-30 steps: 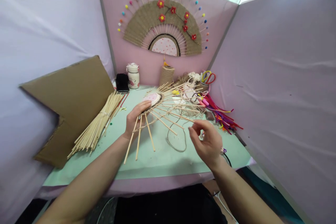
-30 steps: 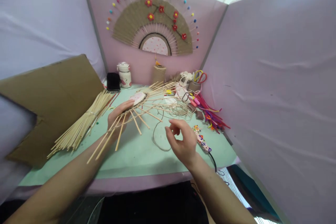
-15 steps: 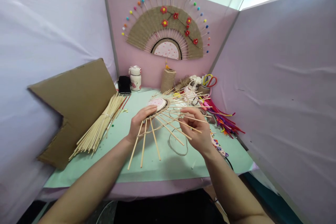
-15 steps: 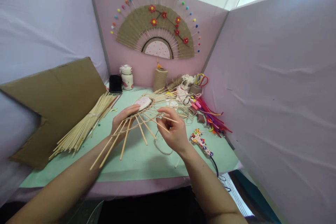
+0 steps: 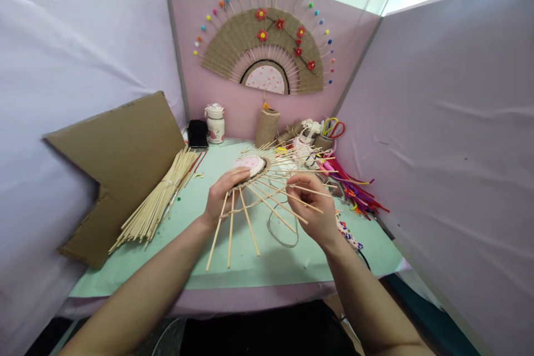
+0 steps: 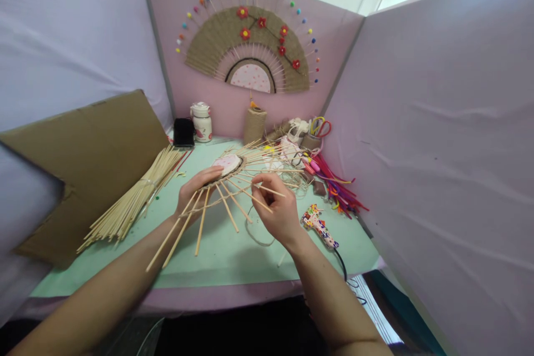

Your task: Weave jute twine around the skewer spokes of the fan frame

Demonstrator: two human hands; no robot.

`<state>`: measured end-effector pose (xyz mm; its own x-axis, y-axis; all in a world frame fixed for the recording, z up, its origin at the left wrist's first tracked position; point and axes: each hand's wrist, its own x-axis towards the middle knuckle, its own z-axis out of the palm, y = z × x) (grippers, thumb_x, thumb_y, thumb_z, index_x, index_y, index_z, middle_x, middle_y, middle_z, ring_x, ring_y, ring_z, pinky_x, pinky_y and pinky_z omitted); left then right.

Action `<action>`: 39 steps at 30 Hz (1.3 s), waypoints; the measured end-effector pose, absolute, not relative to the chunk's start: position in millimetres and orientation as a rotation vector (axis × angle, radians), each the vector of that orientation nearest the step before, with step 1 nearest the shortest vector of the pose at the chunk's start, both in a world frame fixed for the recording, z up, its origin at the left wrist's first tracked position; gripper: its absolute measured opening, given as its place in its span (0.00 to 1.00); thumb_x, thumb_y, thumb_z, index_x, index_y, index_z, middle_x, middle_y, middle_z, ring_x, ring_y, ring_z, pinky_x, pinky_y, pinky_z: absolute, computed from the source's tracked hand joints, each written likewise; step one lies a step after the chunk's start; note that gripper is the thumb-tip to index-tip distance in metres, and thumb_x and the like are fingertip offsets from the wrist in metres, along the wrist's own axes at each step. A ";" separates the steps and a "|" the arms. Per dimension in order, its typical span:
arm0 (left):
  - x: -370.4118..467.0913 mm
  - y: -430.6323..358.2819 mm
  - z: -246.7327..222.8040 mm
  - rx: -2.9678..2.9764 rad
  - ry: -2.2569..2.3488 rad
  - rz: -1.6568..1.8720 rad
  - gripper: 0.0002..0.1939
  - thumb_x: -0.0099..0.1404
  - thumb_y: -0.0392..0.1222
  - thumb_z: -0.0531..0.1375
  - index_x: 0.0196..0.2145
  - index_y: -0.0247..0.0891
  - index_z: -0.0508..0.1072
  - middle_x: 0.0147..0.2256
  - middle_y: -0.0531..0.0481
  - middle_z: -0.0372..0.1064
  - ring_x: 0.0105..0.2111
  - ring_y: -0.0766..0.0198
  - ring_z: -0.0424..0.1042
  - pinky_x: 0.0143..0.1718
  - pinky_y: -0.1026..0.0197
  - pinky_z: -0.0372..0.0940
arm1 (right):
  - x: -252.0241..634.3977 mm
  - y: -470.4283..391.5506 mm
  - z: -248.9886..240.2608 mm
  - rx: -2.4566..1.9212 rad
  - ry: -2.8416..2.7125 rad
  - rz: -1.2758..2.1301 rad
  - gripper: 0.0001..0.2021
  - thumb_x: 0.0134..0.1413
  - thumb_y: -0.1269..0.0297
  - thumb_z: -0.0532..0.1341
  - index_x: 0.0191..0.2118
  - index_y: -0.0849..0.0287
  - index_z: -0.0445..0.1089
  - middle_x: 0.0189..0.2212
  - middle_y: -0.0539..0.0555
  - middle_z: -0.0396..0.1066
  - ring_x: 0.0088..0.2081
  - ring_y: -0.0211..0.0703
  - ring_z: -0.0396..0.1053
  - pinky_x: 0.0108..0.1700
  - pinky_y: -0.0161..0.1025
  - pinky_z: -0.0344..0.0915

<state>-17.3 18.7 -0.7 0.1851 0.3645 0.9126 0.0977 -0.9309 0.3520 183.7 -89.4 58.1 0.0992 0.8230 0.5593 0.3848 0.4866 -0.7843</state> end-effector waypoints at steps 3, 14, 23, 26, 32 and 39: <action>-17.1 18.6 -0.4 2.244 0.436 1.826 0.13 0.69 0.38 0.59 0.50 0.40 0.76 0.49 0.42 0.76 0.52 0.57 0.74 0.57 0.51 0.68 | 183.8 -88.6 56.0 -1.118 -1.501 0.413 0.04 0.60 0.63 0.59 0.40 0.54 0.66 0.18 0.41 0.53 0.19 0.32 0.50 0.21 0.32 0.48; -16.5 19.0 -2.9 2.234 0.414 1.827 0.16 0.67 0.34 0.60 0.52 0.41 0.75 0.51 0.41 0.75 0.53 0.57 0.74 0.57 0.49 0.67 | 185.8 -86.9 51.4 -1.155 -1.509 0.317 0.04 0.60 0.64 0.59 0.41 0.56 0.67 0.20 0.43 0.60 0.19 0.32 0.54 0.22 0.32 0.51; -16.7 18.9 -2.5 2.238 0.395 1.819 0.17 0.67 0.32 0.59 0.53 0.41 0.74 0.51 0.41 0.75 0.53 0.57 0.73 0.58 0.49 0.66 | 184.7 -91.3 52.6 -1.177 -1.500 0.311 0.05 0.60 0.63 0.59 0.40 0.57 0.67 0.20 0.43 0.60 0.20 0.32 0.54 0.22 0.32 0.51; -16.9 19.2 -2.7 2.244 0.400 1.815 0.17 0.67 0.33 0.59 0.53 0.41 0.74 0.51 0.41 0.75 0.53 0.57 0.73 0.58 0.49 0.66 | 181.5 -95.0 57.3 -1.155 -1.494 0.343 0.08 0.59 0.65 0.59 0.44 0.56 0.65 0.16 0.39 0.54 0.18 0.32 0.51 0.22 0.31 0.49; -16.9 19.7 -2.9 2.231 0.404 1.805 0.16 0.67 0.34 0.60 0.52 0.41 0.75 0.51 0.42 0.75 0.53 0.57 0.73 0.58 0.50 0.67 | 177.2 -97.1 63.4 -1.112 -1.517 0.386 0.08 0.55 0.69 0.60 0.41 0.56 0.65 0.16 0.38 0.52 0.17 0.30 0.49 0.21 0.31 0.47; -16.6 20.4 -5.3 2.240 0.391 1.761 0.17 0.67 0.34 0.60 0.53 0.42 0.75 0.51 0.42 0.75 0.53 0.57 0.73 0.58 0.49 0.66 | 175.9 -93.7 57.7 -1.104 -1.471 0.384 0.04 0.52 0.70 0.59 0.35 0.56 0.66 0.17 0.40 0.52 0.17 0.30 0.49 0.21 0.31 0.47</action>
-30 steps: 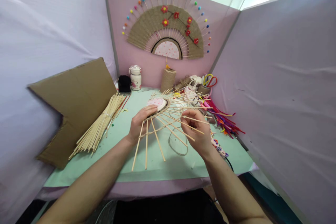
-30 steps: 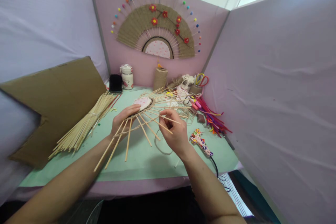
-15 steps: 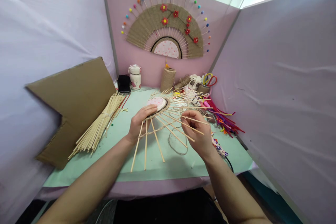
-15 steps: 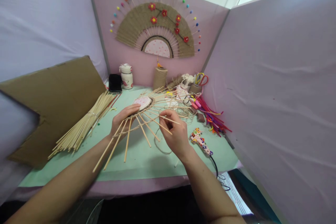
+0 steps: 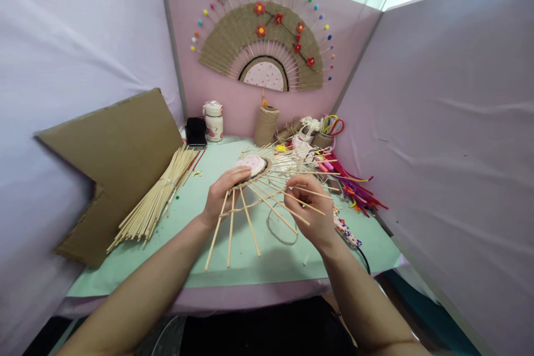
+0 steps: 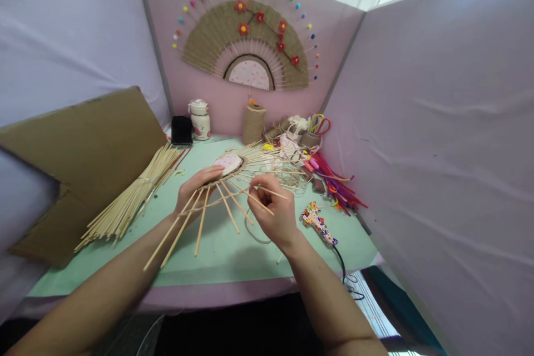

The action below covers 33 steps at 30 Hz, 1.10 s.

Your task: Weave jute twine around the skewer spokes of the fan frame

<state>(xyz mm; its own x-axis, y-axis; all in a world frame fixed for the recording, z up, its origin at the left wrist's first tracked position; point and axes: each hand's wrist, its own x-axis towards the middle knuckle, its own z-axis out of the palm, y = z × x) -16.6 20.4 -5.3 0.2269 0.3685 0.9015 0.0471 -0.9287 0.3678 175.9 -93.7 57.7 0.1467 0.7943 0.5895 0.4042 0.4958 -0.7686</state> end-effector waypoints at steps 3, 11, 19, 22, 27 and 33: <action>-15.9 19.1 -4.0 2.236 0.385 1.770 0.16 0.67 0.35 0.60 0.52 0.41 0.75 0.51 0.42 0.75 0.53 0.57 0.73 0.58 0.50 0.66 | 175.0 -93.9 57.1 -1.105 -1.462 0.363 0.04 0.51 0.71 0.59 0.34 0.56 0.67 0.18 0.41 0.56 0.18 0.30 0.50 0.21 0.31 0.48; -16.3 19.5 -4.0 2.264 0.361 1.769 0.17 0.67 0.35 0.60 0.53 0.40 0.74 0.51 0.41 0.75 0.53 0.56 0.73 0.58 0.49 0.66 | 177.2 -95.9 57.5 -1.102 -1.482 0.272 0.03 0.53 0.70 0.59 0.34 0.57 0.69 0.19 0.43 0.59 0.19 0.31 0.52 0.22 0.32 0.51; -16.9 19.5 -3.4 2.210 0.422 1.786 0.14 0.68 0.38 0.60 0.51 0.41 0.76 0.50 0.41 0.76 0.53 0.56 0.74 0.57 0.49 0.67 | 174.6 -97.7 58.6 -1.123 -1.440 0.309 0.19 0.56 0.68 0.60 0.54 0.55 0.65 0.16 0.38 0.49 0.17 0.33 0.46 0.21 0.33 0.48; -16.5 19.2 -3.3 2.204 0.408 1.787 0.14 0.67 0.37 0.60 0.51 0.41 0.76 0.50 0.42 0.76 0.52 0.56 0.74 0.57 0.50 0.67 | 174.3 -97.8 58.5 -1.108 -1.441 0.330 0.18 0.57 0.68 0.59 0.53 0.55 0.64 0.16 0.38 0.48 0.17 0.33 0.46 0.21 0.33 0.47; -15.4 18.5 -2.9 2.222 0.381 1.791 0.16 0.67 0.34 0.60 0.51 0.41 0.76 0.50 0.42 0.76 0.52 0.57 0.74 0.57 0.50 0.67 | 175.3 -97.1 57.1 -1.099 -1.461 0.313 0.05 0.57 0.67 0.60 0.40 0.56 0.69 0.17 0.40 0.51 0.18 0.31 0.48 0.21 0.33 0.47; -15.5 17.2 -0.9 2.253 0.375 1.801 0.15 0.67 0.34 0.60 0.52 0.41 0.75 0.50 0.41 0.75 0.52 0.57 0.74 0.57 0.49 0.67 | 176.1 -98.8 53.1 -1.110 -1.455 0.294 0.10 0.57 0.66 0.60 0.45 0.56 0.70 0.17 0.40 0.52 0.18 0.32 0.49 0.22 0.33 0.49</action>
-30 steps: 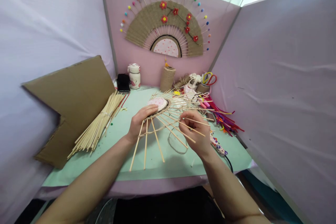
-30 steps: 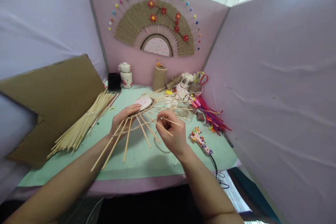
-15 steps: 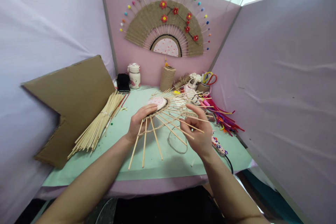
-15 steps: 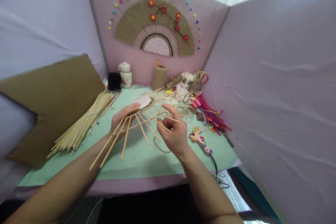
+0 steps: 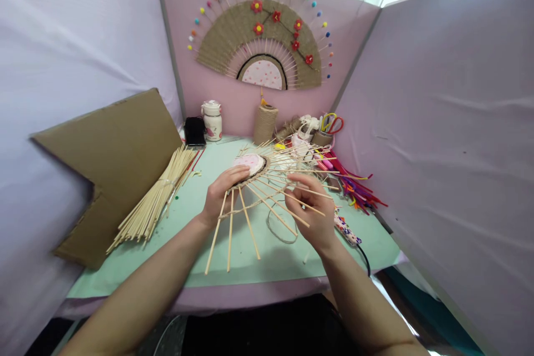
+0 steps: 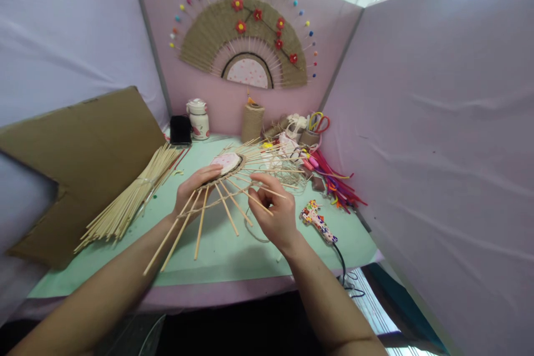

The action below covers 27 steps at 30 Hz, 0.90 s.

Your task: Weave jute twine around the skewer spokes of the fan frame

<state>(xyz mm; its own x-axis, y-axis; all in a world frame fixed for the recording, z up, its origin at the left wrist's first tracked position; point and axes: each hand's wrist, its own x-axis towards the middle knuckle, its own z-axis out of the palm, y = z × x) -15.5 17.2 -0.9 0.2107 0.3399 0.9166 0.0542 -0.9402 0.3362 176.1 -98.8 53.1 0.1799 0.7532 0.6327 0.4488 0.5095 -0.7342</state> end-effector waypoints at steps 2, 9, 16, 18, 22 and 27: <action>-15.6 16.9 -0.2 2.260 0.378 1.808 0.15 0.68 0.34 0.59 0.52 0.41 0.75 0.51 0.41 0.75 0.53 0.57 0.73 0.57 0.49 0.67 | 176.6 -99.7 51.4 -1.104 -1.459 0.287 0.15 0.57 0.67 0.61 0.51 0.56 0.68 0.17 0.39 0.53 0.17 0.32 0.49 0.22 0.33 0.50; -17.3 19.2 -3.3 2.300 0.376 1.795 0.15 0.70 0.38 0.58 0.52 0.41 0.75 0.51 0.41 0.75 0.53 0.56 0.73 0.58 0.48 0.67 | 179.0 -101.5 47.0 -1.080 -1.480 0.220 0.05 0.59 0.67 0.60 0.41 0.57 0.71 0.17 0.40 0.51 0.18 0.31 0.49 0.23 0.33 0.52; -17.7 20.7 -6.1 2.314 0.370 1.781 0.15 0.70 0.37 0.57 0.53 0.41 0.74 0.52 0.40 0.74 0.54 0.56 0.72 0.57 0.47 0.67 | 180.3 -102.1 43.0 -1.093 -1.471 0.170 0.09 0.59 0.65 0.62 0.45 0.57 0.73 0.17 0.41 0.52 0.18 0.32 0.50 0.22 0.34 0.53; -17.4 20.6 -5.3 2.315 0.363 1.783 0.15 0.70 0.37 0.57 0.53 0.41 0.74 0.52 0.40 0.74 0.54 0.56 0.72 0.57 0.47 0.67 | 181.4 -101.5 41.7 -1.098 -1.471 0.139 0.08 0.59 0.65 0.62 0.43 0.57 0.74 0.17 0.42 0.53 0.18 0.32 0.49 0.22 0.34 0.53; -17.3 20.6 -4.7 2.305 0.372 1.788 0.15 0.70 0.39 0.57 0.52 0.41 0.74 0.51 0.40 0.75 0.53 0.56 0.73 0.57 0.48 0.67 | 182.1 -101.4 41.2 -1.125 -1.444 0.106 0.10 0.59 0.63 0.62 0.45 0.57 0.75 0.17 0.44 0.57 0.18 0.33 0.50 0.22 0.34 0.54; -17.4 20.4 -5.1 2.294 0.385 1.785 0.14 0.70 0.39 0.57 0.52 0.40 0.74 0.51 0.40 0.75 0.53 0.56 0.73 0.57 0.48 0.67 | 181.7 -102.3 42.3 -1.140 -1.433 0.097 0.12 0.60 0.61 0.61 0.47 0.57 0.76 0.17 0.44 0.58 0.19 0.33 0.50 0.22 0.34 0.55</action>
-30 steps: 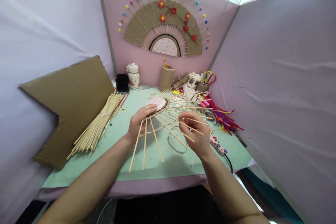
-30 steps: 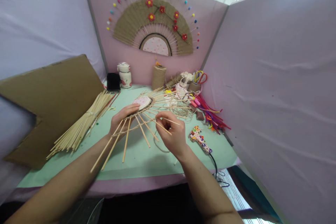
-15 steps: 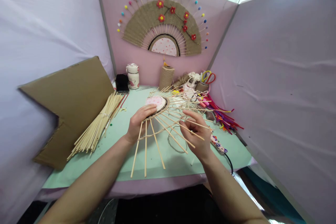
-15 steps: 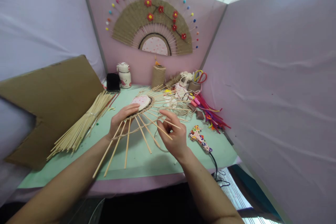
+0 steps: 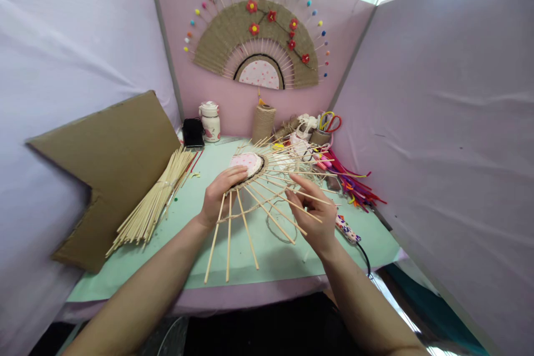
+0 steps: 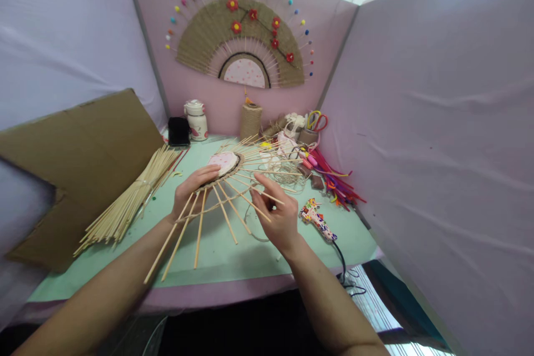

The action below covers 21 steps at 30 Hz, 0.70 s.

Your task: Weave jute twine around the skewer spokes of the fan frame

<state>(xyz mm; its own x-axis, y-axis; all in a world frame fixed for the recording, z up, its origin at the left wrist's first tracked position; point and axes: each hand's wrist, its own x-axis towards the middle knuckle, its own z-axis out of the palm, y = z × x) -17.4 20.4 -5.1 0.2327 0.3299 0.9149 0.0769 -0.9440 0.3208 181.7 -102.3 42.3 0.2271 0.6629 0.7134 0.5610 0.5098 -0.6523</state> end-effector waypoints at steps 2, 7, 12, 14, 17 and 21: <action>-17.4 20.0 -4.2 2.295 0.391 1.783 0.14 0.70 0.39 0.58 0.52 0.41 0.75 0.51 0.40 0.75 0.53 0.56 0.73 0.57 0.47 0.67 | 181.6 -102.6 42.2 -1.140 -1.444 0.101 0.13 0.60 0.61 0.62 0.48 0.57 0.75 0.16 0.43 0.57 0.19 0.33 0.50 0.22 0.34 0.55; -18.8 19.7 -1.9 2.277 0.400 1.778 0.14 0.69 0.40 0.58 0.51 0.41 0.75 0.51 0.41 0.75 0.53 0.56 0.73 0.57 0.48 0.67 | 181.5 -106.0 40.0 -1.089 -1.407 0.115 0.18 0.59 0.64 0.62 0.55 0.55 0.71 0.17 0.41 0.55 0.18 0.33 0.51 0.23 0.34 0.57; -19.7 19.3 -1.0 2.219 0.423 1.807 0.14 0.68 0.38 0.59 0.51 0.41 0.75 0.51 0.42 0.75 0.54 0.56 0.73 0.58 0.48 0.66 | 185.0 -113.3 33.6 -1.131 -1.387 0.038 0.11 0.58 0.64 0.62 0.46 0.56 0.74 0.18 0.43 0.59 0.18 0.33 0.55 0.22 0.34 0.58; -19.5 18.6 -0.4 2.193 0.458 1.810 0.13 0.68 0.39 0.59 0.50 0.40 0.76 0.51 0.41 0.75 0.54 0.55 0.73 0.58 0.48 0.66 | 187.9 -114.9 29.7 -1.149 -1.376 0.065 0.10 0.59 0.65 0.62 0.46 0.56 0.74 0.19 0.44 0.60 0.18 0.33 0.57 0.22 0.33 0.57; -19.1 17.8 -0.3 2.149 0.510 1.826 0.12 0.68 0.41 0.60 0.49 0.40 0.76 0.51 0.42 0.75 0.53 0.56 0.74 0.57 0.48 0.67 | 191.5 -113.4 25.9 -1.146 -1.326 0.138 0.11 0.59 0.64 0.61 0.47 0.58 0.72 0.19 0.43 0.59 0.19 0.33 0.56 0.21 0.33 0.55; -18.3 16.3 -1.5 2.078 0.554 1.830 0.12 0.66 0.42 0.62 0.47 0.41 0.77 0.50 0.44 0.76 0.52 0.56 0.74 0.57 0.49 0.68 | 189.5 -103.0 31.5 -1.136 -1.277 0.306 0.15 0.60 0.62 0.61 0.52 0.58 0.69 0.18 0.42 0.58 0.20 0.34 0.56 0.23 0.33 0.56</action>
<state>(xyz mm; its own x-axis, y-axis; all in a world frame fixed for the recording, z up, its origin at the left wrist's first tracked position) -18.3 16.3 -1.5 0.1060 0.4842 0.8685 0.0792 -0.8748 0.4780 189.5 -103.0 31.5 0.3337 0.7344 0.5910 0.3869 0.4651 -0.7963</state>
